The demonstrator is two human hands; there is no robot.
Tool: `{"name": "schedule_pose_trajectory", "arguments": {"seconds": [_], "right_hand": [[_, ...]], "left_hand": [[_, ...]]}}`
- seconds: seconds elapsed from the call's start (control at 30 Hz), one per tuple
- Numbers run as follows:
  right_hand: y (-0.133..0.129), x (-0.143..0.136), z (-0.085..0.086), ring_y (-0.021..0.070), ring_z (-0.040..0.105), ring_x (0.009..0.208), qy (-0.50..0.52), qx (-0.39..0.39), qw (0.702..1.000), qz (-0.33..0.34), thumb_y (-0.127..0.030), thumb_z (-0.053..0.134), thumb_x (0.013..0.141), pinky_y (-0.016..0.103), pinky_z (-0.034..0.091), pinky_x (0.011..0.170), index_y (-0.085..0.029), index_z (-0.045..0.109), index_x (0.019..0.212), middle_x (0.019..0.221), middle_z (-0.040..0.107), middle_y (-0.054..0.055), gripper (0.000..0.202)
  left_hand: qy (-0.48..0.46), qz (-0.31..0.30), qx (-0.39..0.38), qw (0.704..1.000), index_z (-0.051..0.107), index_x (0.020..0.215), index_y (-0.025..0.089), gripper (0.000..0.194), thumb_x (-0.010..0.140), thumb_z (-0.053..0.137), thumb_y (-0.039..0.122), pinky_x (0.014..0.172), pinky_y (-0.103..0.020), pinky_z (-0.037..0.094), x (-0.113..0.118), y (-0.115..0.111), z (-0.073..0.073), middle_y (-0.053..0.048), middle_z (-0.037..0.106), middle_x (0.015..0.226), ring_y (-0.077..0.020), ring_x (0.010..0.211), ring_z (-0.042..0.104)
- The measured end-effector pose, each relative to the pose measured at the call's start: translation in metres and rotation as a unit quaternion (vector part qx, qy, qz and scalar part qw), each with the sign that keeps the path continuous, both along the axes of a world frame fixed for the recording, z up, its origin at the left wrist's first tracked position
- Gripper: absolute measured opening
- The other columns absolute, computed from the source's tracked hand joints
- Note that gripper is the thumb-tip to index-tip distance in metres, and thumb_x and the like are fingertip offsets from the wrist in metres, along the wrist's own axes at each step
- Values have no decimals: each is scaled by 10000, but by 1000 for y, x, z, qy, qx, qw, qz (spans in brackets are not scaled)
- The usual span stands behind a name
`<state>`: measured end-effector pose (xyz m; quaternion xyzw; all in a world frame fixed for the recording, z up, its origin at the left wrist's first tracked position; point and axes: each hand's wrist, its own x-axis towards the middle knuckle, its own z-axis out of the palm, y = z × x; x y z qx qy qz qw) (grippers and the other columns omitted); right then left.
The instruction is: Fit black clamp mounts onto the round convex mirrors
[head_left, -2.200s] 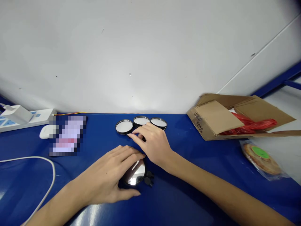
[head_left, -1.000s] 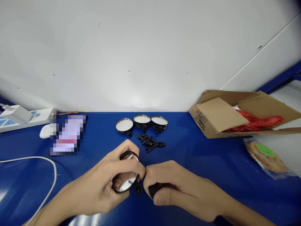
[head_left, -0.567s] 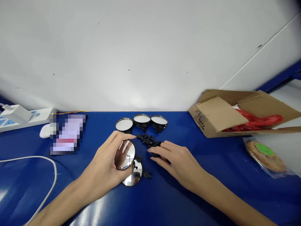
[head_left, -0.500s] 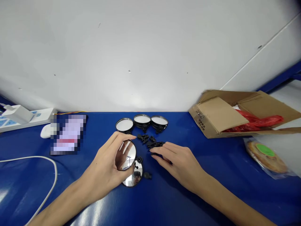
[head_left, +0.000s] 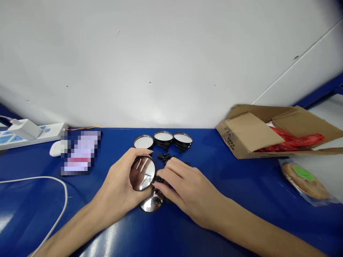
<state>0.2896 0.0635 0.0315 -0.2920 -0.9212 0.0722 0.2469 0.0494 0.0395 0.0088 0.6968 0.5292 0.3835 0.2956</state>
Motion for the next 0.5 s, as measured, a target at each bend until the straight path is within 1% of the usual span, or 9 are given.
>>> {"name": "schedule_pose_trajectory", "arguments": {"seconds": [0.07, 0.1, 0.17, 0.2, 0.27, 0.33, 0.4, 0.5], "right_hand": [[11, -4, 2, 192, 659, 820, 1, 14, 1000, 1, -367, 451, 1280, 320, 497, 664, -163, 746, 1022, 935, 687, 52, 441], [18, -7, 1, 197, 674, 848, 8, 20, 1000, -9, -351, 468, 1276, 322, 521, 699, -162, 742, 1023, 953, 699, 58, 418], [33, -15, -3, 217, 711, 946, 26, 32, 998, -41, -297, 512, 1264, 348, 578, 843, -154, 744, 1063, 1015, 742, 77, 339], [41, -20, -6, 228, 726, 999, 30, 35, 997, -63, -278, 530, 1257, 362, 592, 907, -148, 747, 1078, 1047, 762, 90, 310], [54, -31, -12, 245, 739, 1068, 10, 35, 994, -100, -260, 570, 1243, 384, 600, 997, -144, 759, 1083, 1086, 784, 108, 273], [63, -42, -18, 253, 741, 1075, -13, 36, 992, -119, -248, 598, 1232, 389, 605, 1002, -137, 772, 1075, 1081, 791, 117, 259], [67, -51, -23, 257, 737, 1051, -25, 38, 991, -126, -252, 628, 1220, 385, 610, 955, -128, 780, 1060, 1057, 789, 120, 253], [67, -58, -29, 264, 727, 1022, -32, 39, 989, -138, -297, 698, 1192, 371, 600, 850, -128, 782, 1027, 1023, 777, 123, 251]], "left_hand": [[15, 59, 29, 998, 603, 1490, 337, 677, 864, 814, 195, 1119, -528, 589, -2, 2, 0, -48, 718, 1470, -332, 1357, 712], [24, 92, 51, 994, 579, 1522, 331, 698, 880, 836, 239, 1144, -559, 562, -3, 3, 0, -66, 696, 1492, -348, 1385, 684], [31, 146, 93, 984, 537, 1565, 321, 734, 915, 878, 338, 1145, -579, 530, -4, 4, 1, -91, 652, 1506, -367, 1403, 642], [23, 163, 111, 980, 532, 1557, 320, 714, 936, 882, 369, 1134, -570, 521, -5, 4, 3, -91, 636, 1496, -361, 1384, 634], [-13, 168, 134, 976, 538, 1495, 327, 572, 1009, 837, 367, 1124, -540, 497, -6, 1, 6, -73, 615, 1448, -332, 1331, 623], [-49, 158, 149, 975, 547, 1424, 333, 398, 1085, 757, 338, 1122, -517, 470, -6, -3, 8, -52, 605, 1391, -310, 1296, 600], [-67, 151, 150, 975, 562, 1365, 331, 277, 1128, 704, 313, 1107, -494, 460, -6, -4, 8, -37, 603, 1330, -291, 1260, 588], [-74, 166, 132, 974, 609, 1265, 312, 124, 1158, 669, 296, 1044, -454, 469, -8, -2, 7, -16, 620, 1207, -254, 1150, 592]]}}
